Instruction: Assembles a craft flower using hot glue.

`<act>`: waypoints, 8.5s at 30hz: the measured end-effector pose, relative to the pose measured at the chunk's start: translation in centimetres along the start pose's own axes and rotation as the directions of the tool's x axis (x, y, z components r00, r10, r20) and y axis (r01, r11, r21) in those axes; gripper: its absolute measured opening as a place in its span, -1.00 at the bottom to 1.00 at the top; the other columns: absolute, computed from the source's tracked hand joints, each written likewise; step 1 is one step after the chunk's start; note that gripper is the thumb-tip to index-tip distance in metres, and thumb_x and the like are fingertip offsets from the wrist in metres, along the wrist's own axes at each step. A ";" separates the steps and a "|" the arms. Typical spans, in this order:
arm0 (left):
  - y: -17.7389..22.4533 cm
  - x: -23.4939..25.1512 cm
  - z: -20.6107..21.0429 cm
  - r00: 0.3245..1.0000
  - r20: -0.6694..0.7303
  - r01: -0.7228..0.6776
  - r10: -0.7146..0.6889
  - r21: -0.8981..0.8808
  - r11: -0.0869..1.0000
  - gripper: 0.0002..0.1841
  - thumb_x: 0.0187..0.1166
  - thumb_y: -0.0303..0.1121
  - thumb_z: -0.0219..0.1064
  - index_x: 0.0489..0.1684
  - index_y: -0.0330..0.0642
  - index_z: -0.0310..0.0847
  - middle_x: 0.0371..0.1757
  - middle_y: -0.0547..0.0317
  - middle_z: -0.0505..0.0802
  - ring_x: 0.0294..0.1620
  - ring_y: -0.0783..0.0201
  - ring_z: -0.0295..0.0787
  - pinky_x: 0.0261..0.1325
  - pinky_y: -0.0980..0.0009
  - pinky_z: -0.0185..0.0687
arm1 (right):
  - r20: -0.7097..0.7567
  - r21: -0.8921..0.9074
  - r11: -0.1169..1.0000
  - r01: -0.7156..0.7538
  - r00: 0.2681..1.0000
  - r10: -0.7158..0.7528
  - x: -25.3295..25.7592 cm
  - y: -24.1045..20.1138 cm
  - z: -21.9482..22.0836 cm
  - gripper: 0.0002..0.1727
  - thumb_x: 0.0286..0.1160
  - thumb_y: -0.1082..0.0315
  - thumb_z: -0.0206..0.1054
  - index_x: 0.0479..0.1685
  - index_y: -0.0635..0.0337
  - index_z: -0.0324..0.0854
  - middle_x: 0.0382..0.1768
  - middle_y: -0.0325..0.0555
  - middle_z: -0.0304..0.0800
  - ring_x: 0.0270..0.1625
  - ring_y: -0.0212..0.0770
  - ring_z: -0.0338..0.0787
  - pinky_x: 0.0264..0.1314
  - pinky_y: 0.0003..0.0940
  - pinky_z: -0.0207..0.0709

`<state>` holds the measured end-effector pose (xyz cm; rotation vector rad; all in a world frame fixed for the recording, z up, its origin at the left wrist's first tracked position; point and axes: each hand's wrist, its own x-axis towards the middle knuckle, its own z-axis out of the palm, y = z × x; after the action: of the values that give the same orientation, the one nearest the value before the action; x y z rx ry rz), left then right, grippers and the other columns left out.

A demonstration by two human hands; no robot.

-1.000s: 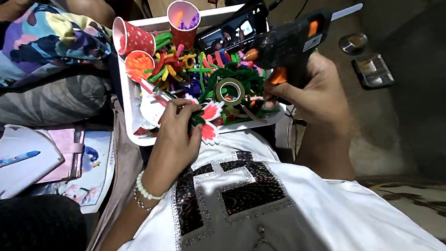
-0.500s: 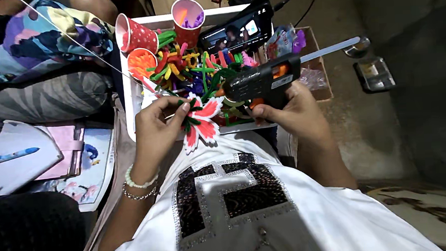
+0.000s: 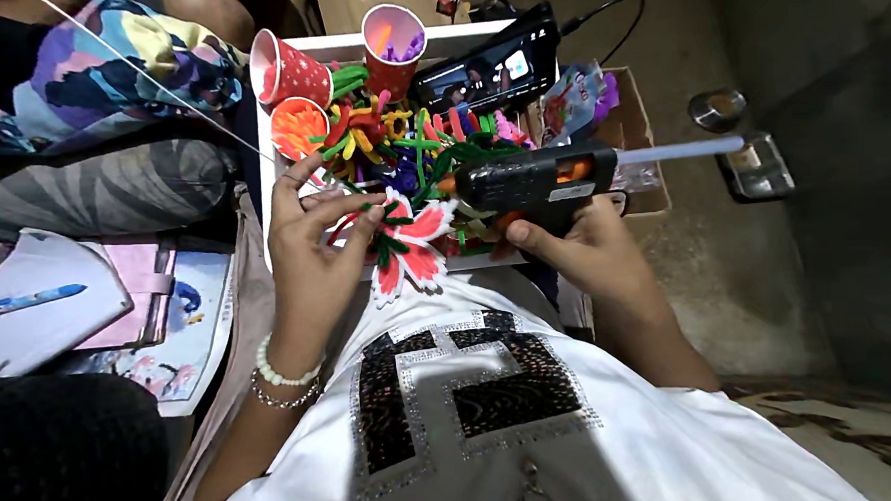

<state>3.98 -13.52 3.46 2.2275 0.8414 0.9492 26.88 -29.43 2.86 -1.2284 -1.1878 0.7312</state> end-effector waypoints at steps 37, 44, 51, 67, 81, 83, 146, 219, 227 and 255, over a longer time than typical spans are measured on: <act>3.9 -1.2 -0.7 1.000 -0.010 -0.011 0.007 -0.424 0.906 -0.78 0.63 -0.49 0.37 0.13 -0.35 0.78 -0.09 0.23 0.94 -0.18 0.45 0.91 -0.05 0.51 0.88 | 0.009 0.028 0.998 0.059 0.998 -0.059 -0.3 0.4 2.0 -0.77 0.59 0.04 0.43 0.03 -0.08 0.70 -0.29 -0.49 0.89 -0.39 -0.55 0.83 -0.34 -0.60 0.78; 4.0 -1.1 -0.8 0.995 -0.007 -0.090 0.097 -0.422 0.902 -0.70 0.66 -0.53 0.29 0.31 -0.34 0.68 0.19 0.15 0.88 0.00 0.46 0.88 0.10 0.53 0.84 | -0.044 -0.038 0.998 0.048 0.998 -0.049 -0.8 0.1 2.0 -0.79 0.49 0.15 0.53 0.01 -0.06 0.76 -0.25 -0.51 0.91 -0.36 -0.58 0.82 -0.28 -0.61 0.78; 3.9 -1.1 -0.9 0.992 -0.009 -0.117 0.124 -0.396 0.911 -0.72 0.59 -0.57 0.34 0.22 -0.33 0.74 0.13 0.15 0.90 -0.02 0.42 0.89 0.07 0.50 0.86 | -0.044 -0.089 0.995 0.040 0.998 -0.044 -1.0 -0.1 1.8 -0.77 0.48 0.15 0.54 0.01 0.00 0.79 -0.20 -0.49 0.92 -0.31 -0.60 0.82 -0.22 -0.62 0.77; 4.0 -1.4 -0.3 0.996 -0.063 -0.085 0.061 -0.521 0.849 -0.82 0.58 -0.55 0.40 0.06 -0.37 0.73 -0.11 0.19 0.93 -0.19 0.38 0.92 -0.09 0.46 0.92 | -0.104 -0.257 0.959 0.123 0.983 -0.154 -1.0 0.0 2.1 -0.76 0.45 0.13 0.56 -0.06 0.04 0.77 -0.21 -0.49 0.87 -0.28 -0.65 0.77 -0.14 -0.64 0.73; 3.5 -1.4 0.1 0.984 -0.102 -0.175 0.144 -0.457 0.872 -0.93 0.56 -0.57 0.40 -0.11 -0.31 0.71 0.03 0.13 0.93 0.05 0.34 0.91 0.08 0.46 0.87 | -0.113 -0.231 0.963 0.137 0.980 -0.167 -1.4 0.3 2.1 -0.77 0.45 0.11 0.56 -0.09 0.00 0.77 -0.24 -0.52 0.88 -0.31 -0.65 0.78 -0.19 -0.64 0.74; 3.5 -1.4 0.1 0.981 -0.102 -0.191 0.163 -0.452 0.871 -0.94 0.58 -0.56 0.39 -0.12 -0.31 0.70 0.06 0.12 0.92 0.04 0.36 0.91 0.07 0.48 0.87 | -0.121 -0.227 0.964 0.141 0.978 -0.171 -1.4 0.3 2.2 -0.78 0.45 0.12 0.57 -0.09 -0.01 0.77 -0.24 -0.52 0.87 -0.31 -0.65 0.78 -0.19 -0.64 0.74; 3.7 -1.4 0.3 0.944 -0.149 -0.328 0.295 -0.533 0.780 -0.92 0.56 -0.62 0.37 -0.16 -0.26 0.70 0.25 -0.01 0.86 0.25 0.11 0.87 0.23 0.30 0.87 | 0.047 -0.399 0.818 0.415 0.900 -0.434 -0.1 -0.2 1.7 -0.80 0.24 0.33 0.54 -0.55 0.23 0.67 -0.46 -0.19 0.73 -0.21 -0.45 0.73 -0.05 -0.56 0.61; 3.4 -1.5 0.6 0.960 -0.116 -0.272 0.253 -0.588 0.761 -0.94 0.59 -0.49 0.41 -0.12 -0.13 0.72 0.22 0.21 0.84 0.19 0.32 0.84 0.17 0.44 0.84 | -0.004 -0.313 0.856 0.411 0.901 -0.434 0.0 -0.4 0.7 -0.81 0.17 0.42 0.59 -0.47 0.17 0.62 -0.31 -0.22 0.74 -0.08 -0.39 0.76 0.03 -0.51 0.67; 3.5 -1.5 0.6 0.959 -0.106 -0.273 0.264 -0.605 0.748 -0.94 0.59 -0.49 0.41 -0.12 -0.14 0.72 0.23 0.17 0.85 0.22 0.25 0.85 0.20 0.39 0.85 | -0.018 -0.377 0.823 0.426 0.885 -0.466 0.1 0.2 0.8 -0.78 0.12 0.36 0.57 -0.58 0.14 0.58 -0.46 -0.25 0.69 -0.24 -0.42 0.68 -0.03 -0.44 0.50; 3.6 -1.3 0.3 0.957 -0.094 -0.270 0.276 -0.641 0.719 -0.93 0.62 -0.44 0.40 -0.09 -0.04 0.72 0.18 0.27 0.87 0.20 0.28 0.85 0.23 0.39 0.84 | 0.002 -0.452 0.791 0.413 0.887 -0.462 0.2 0.2 0.3 -0.77 0.14 0.31 0.57 -0.64 0.14 0.60 -0.51 -0.23 0.69 -0.25 -0.37 0.68 -0.01 -0.34 0.49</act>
<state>4.68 -16.84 5.25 1.7447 0.1093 1.1506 26.72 -29.09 2.75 -1.2661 -1.5291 0.0353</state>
